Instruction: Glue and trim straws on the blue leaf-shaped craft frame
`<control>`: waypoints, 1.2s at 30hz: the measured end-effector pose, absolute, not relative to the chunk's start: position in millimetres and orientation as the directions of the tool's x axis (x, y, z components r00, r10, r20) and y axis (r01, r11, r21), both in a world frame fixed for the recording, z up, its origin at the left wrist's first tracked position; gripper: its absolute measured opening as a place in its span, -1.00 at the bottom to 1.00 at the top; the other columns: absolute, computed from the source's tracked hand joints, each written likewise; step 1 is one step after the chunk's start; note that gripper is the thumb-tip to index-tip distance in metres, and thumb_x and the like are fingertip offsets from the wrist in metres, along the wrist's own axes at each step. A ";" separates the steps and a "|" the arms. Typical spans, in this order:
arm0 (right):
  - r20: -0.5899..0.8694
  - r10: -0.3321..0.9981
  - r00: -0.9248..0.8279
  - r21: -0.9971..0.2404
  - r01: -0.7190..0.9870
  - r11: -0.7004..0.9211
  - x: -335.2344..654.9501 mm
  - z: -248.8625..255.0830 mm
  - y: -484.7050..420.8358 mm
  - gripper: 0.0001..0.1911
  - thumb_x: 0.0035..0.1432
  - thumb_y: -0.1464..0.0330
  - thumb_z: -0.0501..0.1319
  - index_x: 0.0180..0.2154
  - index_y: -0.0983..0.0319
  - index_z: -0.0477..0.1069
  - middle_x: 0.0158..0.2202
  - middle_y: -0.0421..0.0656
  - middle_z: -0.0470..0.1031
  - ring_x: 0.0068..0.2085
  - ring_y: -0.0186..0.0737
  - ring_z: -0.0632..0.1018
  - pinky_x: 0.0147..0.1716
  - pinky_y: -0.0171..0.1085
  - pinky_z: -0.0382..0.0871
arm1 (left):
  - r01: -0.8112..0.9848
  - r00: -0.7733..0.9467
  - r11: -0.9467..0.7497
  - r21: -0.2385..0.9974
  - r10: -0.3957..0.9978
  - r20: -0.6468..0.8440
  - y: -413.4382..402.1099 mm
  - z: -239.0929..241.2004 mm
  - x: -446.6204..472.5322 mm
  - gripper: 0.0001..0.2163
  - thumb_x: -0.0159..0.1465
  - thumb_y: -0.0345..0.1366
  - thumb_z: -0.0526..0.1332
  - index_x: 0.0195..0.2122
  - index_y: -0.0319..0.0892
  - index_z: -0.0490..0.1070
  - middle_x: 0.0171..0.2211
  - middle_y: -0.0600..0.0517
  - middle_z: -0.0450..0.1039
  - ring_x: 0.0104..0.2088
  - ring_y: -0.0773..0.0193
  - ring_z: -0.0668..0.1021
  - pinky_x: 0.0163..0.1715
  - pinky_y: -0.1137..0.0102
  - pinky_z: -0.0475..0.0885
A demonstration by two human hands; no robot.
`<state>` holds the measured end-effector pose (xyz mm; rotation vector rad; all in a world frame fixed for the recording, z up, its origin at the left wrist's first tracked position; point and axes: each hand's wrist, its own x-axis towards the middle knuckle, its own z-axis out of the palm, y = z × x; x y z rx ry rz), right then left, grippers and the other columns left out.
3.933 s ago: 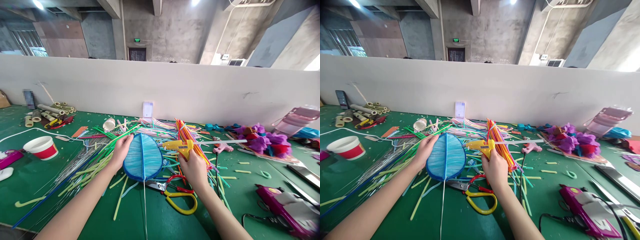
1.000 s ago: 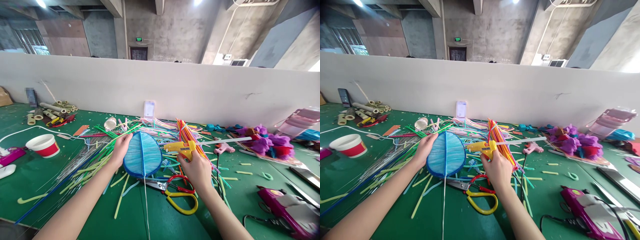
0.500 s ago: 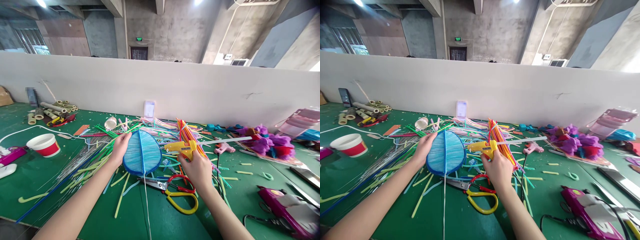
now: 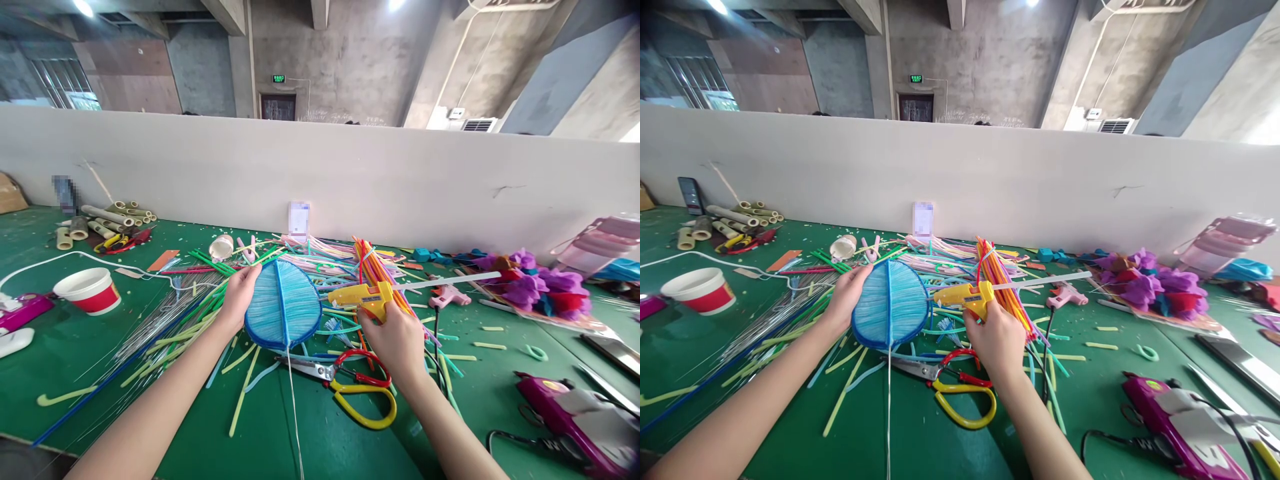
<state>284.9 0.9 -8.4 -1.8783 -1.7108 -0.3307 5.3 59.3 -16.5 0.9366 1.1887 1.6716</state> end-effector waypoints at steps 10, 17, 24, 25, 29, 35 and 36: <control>0.580 0.805 0.122 -0.220 0.975 0.012 287.4 -9.9 1.3 -0.71 0.14 0.17 0.09 -0.47 0.23 0.36 -0.59 -0.12 0.42 -0.55 -0.20 0.43 -0.53 -0.31 0.01 | -0.201 -0.348 -0.172 0.964 0.933 0.094 59.3 -17.6 3.2 -0.66 0.03 0.02 0.38 -0.47 -0.19 0.48 -0.57 0.11 0.42 -0.54 0.31 0.40 -0.50 0.43 0.26; 0.582 0.804 0.125 -0.203 0.979 -0.006 287.5 -9.9 0.7 -0.73 0.10 0.19 0.13 -0.50 0.22 0.36 -0.60 -0.13 0.40 -0.55 -0.22 0.41 -0.54 -0.32 -0.02 | -0.199 -0.363 -0.174 0.964 0.927 0.092 61.8 -17.7 1.8 -0.65 0.01 0.03 0.39 -0.46 -0.18 0.48 -0.59 0.12 0.41 -0.55 0.31 0.40 -0.51 0.43 0.25; 0.562 0.817 0.130 -0.196 0.980 -0.021 288.4 -11.1 0.7 -0.75 0.10 0.20 0.15 -0.49 0.23 0.36 -0.58 -0.13 0.42 -0.54 -0.23 0.42 -0.53 -0.33 -0.03 | -0.194 -0.369 -0.179 0.964 0.924 0.098 62.1 -18.6 0.4 -0.64 0.01 0.03 0.39 -0.45 -0.20 0.49 -0.57 0.10 0.41 -0.52 0.29 0.41 -0.47 0.43 0.28; 0.564 0.815 0.131 -0.194 0.981 -0.023 288.4 -11.1 0.6 -0.75 0.10 0.20 0.15 -0.49 0.23 0.36 -0.58 -0.13 0.42 -0.54 -0.23 0.42 -0.53 -0.33 -0.03 | -0.193 -0.370 -0.183 0.964 0.924 0.101 62.5 -18.9 -0.1 -0.64 0.01 0.03 0.39 -0.44 -0.20 0.49 -0.56 0.10 0.42 -0.51 0.29 0.41 -0.47 0.43 0.28; 0.567 0.815 0.120 -0.189 0.982 -0.013 288.2 -11.0 -0.1 -0.76 0.10 0.22 0.15 -0.47 0.24 0.38 -0.58 -0.14 0.42 -0.54 -0.24 0.41 -0.53 -0.33 -0.04 | -0.197 -0.363 -0.190 0.962 0.925 0.108 64.1 -20.0 -2.5 -0.64 0.02 0.03 0.39 -0.42 -0.19 0.49 -0.55 0.10 0.42 -0.52 0.30 0.40 -0.48 0.43 0.27; 0.580 0.809 0.096 -0.165 0.986 0.000 288.5 -11.7 -0.3 -0.77 0.09 0.23 0.16 -0.50 0.24 0.37 -0.59 -0.14 0.42 -0.55 -0.25 0.42 -0.52 -0.33 -0.02 | -0.210 -0.351 -0.189 0.959 0.930 0.107 64.4 -20.3 -3.8 -0.64 0.02 0.03 0.39 -0.42 -0.19 0.48 -0.58 0.12 0.38 -0.56 0.32 0.37 -0.53 0.43 0.23; 0.581 0.809 0.090 -0.159 0.987 0.004 288.5 -11.8 -0.3 -0.76 0.09 0.23 0.16 -0.50 0.24 0.37 -0.59 -0.14 0.42 -0.55 -0.25 0.42 -0.52 -0.33 -0.02 | -0.209 -0.353 -0.190 0.959 0.929 0.107 64.5 -20.4 -3.7 -0.65 0.02 0.02 0.39 -0.43 -0.19 0.47 -0.58 0.13 0.37 -0.56 0.32 0.36 -0.53 0.44 0.22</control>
